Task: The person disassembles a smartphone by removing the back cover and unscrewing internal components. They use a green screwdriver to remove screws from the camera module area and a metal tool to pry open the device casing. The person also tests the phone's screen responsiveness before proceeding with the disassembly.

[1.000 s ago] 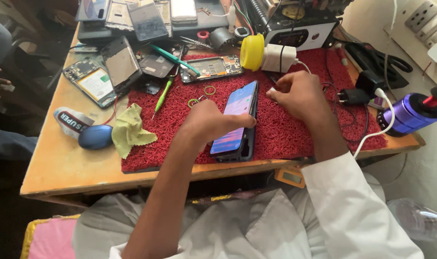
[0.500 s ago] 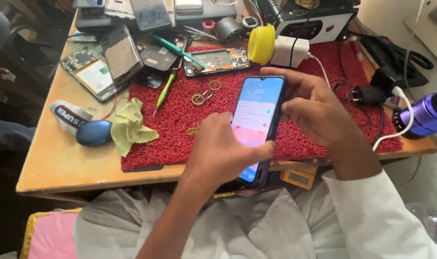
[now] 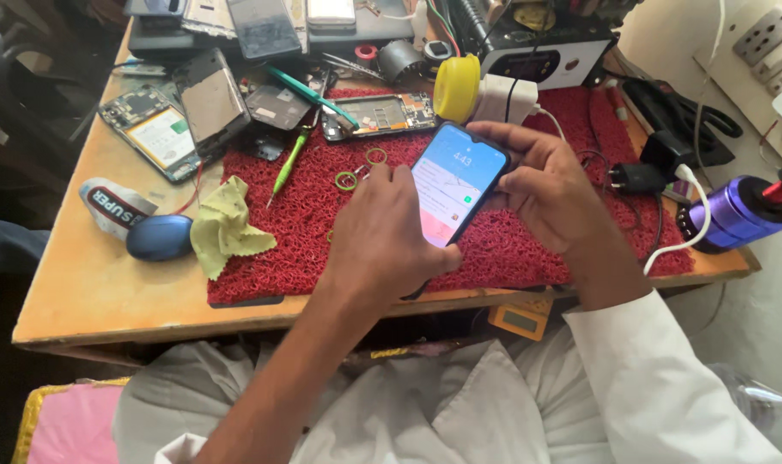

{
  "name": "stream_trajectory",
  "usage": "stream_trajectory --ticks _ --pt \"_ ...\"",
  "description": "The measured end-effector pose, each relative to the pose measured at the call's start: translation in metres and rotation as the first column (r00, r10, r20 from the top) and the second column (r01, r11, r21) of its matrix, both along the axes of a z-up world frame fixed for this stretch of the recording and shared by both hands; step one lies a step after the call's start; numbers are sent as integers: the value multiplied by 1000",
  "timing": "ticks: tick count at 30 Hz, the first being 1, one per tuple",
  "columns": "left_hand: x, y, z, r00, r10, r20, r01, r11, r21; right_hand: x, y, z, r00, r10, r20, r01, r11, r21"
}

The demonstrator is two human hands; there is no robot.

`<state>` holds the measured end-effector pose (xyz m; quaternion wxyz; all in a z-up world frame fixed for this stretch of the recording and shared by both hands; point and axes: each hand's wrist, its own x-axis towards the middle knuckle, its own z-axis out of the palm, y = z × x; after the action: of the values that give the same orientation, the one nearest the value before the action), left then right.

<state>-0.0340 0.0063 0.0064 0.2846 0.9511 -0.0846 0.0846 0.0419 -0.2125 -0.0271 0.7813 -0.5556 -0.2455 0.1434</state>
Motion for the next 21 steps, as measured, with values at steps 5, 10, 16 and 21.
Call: stream_trajectory --ticks 5,10,16,21 --pt "17 5 -1 997 -48 -54 52 996 78 11 2 -25 991 44 -125 -35 997 73" --pt "27 7 -3 976 -106 -189 128 985 112 16 4 -39 958 96 -269 -73 993 96" --pt "42 6 2 962 -133 -240 178 968 176 18 5 -42 942 18 -335 3 998 62" --pt "48 3 5 953 -149 -263 201 962 183 19 6 -46 940 -34 -340 49 998 37"
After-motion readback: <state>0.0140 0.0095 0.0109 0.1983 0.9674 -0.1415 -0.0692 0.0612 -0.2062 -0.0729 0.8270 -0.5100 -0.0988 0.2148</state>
